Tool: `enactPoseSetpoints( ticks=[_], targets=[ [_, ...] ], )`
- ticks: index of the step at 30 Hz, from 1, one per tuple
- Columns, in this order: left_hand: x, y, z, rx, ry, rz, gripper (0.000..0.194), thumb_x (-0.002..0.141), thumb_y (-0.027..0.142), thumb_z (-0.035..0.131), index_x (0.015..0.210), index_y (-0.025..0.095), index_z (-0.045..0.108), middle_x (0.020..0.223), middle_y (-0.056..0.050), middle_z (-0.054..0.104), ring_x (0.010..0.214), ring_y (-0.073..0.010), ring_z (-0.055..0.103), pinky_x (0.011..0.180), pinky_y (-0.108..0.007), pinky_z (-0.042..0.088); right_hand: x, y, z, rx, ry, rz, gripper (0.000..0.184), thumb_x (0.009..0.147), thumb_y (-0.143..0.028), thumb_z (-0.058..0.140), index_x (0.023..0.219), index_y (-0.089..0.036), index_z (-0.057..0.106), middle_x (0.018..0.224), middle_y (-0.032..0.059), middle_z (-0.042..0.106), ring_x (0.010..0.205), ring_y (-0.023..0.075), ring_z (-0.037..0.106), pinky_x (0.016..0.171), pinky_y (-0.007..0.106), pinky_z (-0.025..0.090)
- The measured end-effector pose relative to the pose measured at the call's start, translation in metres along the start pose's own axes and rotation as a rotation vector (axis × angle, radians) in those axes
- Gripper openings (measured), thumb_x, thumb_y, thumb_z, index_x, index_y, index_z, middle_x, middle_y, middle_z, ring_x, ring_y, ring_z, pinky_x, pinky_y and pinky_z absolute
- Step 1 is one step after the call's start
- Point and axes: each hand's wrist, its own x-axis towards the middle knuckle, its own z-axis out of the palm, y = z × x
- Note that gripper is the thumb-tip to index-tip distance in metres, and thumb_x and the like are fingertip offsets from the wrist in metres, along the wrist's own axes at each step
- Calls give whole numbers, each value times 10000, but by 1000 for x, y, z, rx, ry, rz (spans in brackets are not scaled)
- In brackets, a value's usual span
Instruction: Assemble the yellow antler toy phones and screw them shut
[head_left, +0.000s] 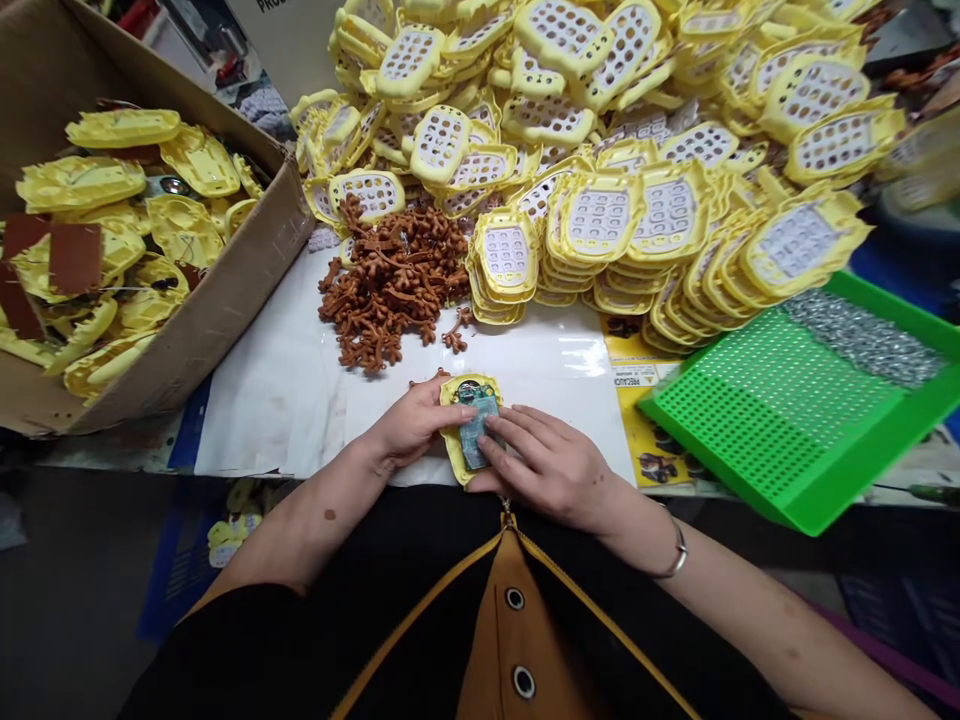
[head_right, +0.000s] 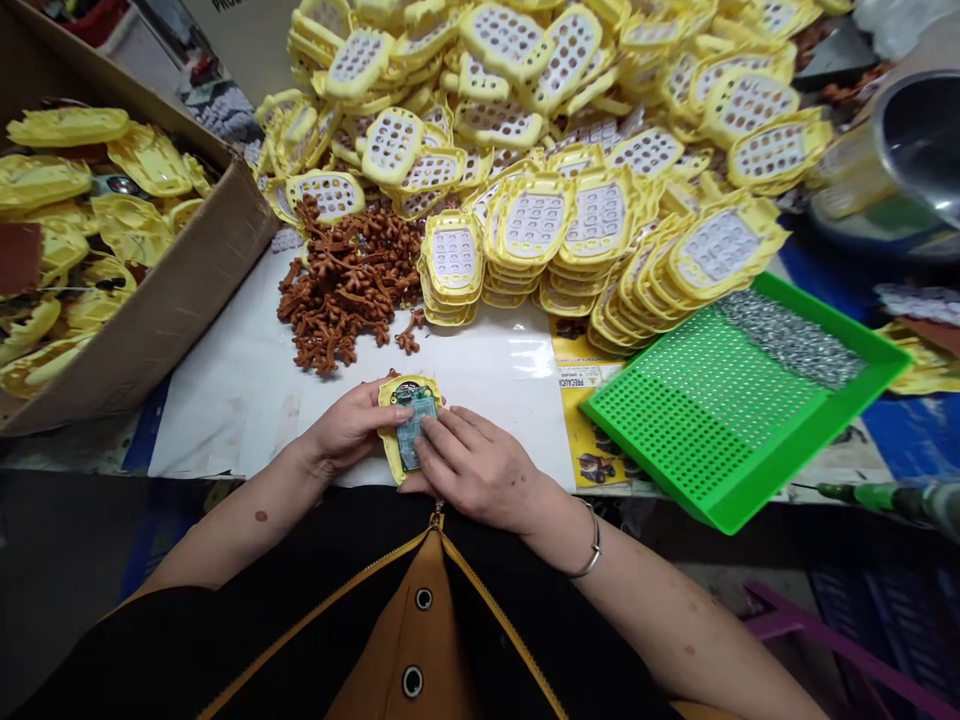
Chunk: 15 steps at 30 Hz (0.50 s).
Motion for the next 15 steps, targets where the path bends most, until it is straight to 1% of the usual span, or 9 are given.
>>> enactPoseSetpoints(
  ticks=[2, 4, 6, 8, 11, 13, 15],
  targets=[
    [0, -1, 0, 1, -11, 0, 297, 653, 200, 779, 928, 131, 690, 884, -57, 702, 796, -161, 637, 778, -289, 481, 4, 0, -4, -25, -7, 57, 497, 799, -499, 652, 1118, -117, 643, 1084, 174, 712, 1078, 275, 640, 891, 434, 574],
    [1, -1, 0, 11, -26, 4, 292, 647, 209, 786, 912, 131, 692, 855, -47, 693, 782, -158, 630, 765, -284, 477, 9, 2, -7, -2, -112, 120, 670, 798, -593, 592, 1219, -72, 588, 1204, 202, 660, 1175, 315, 586, 947, 476, 543],
    [3, -2, 0, 17, -22, 24, 286, 640, 200, 791, 900, 137, 689, 818, -29, 680, 757, -146, 618, 747, -273, 473, 13, 5, -5, 40, -246, 162, 753, 798, -603, 582, 1261, -11, 545, 1266, 232, 614, 1213, 349, 553, 976, 505, 523],
    [4, -4, 1, 8, 4, 46, 284, 639, 184, 787, 900, 145, 683, 803, -14, 667, 741, -130, 606, 732, -257, 468, 15, 7, -1, 61, -306, 188, 756, 797, -566, 608, 1268, 19, 529, 1265, 256, 605, 1204, 361, 554, 975, 519, 521],
    [4, -7, 4, -43, 17, 57, 318, 645, 170, 778, 944, 152, 671, 837, -20, 670, 768, -135, 613, 741, -256, 471, 15, 8, 5, 73, -274, 203, 768, 789, -554, 624, 1249, 54, 535, 1220, 282, 618, 1179, 369, 564, 965, 514, 532],
    [3, -10, 7, -80, 6, 72, 369, 633, 150, 780, 983, 156, 664, 891, -37, 685, 824, -157, 631, 784, -275, 477, 15, 9, 6, 57, -244, 185, 764, 788, -549, 626, 1219, 77, 551, 1199, 292, 623, 1157, 379, 573, 957, 514, 540],
    [3, -12, 11, -107, 17, 99, 422, 613, 122, 788, 1010, 166, 655, 938, -42, 695, 885, -176, 642, 835, -290, 474, 15, 8, 5, 36, -235, 167, 725, 804, -523, 620, 1211, 74, 559, 1201, 292, 622, 1152, 377, 574, 953, 518, 543]
  ],
)
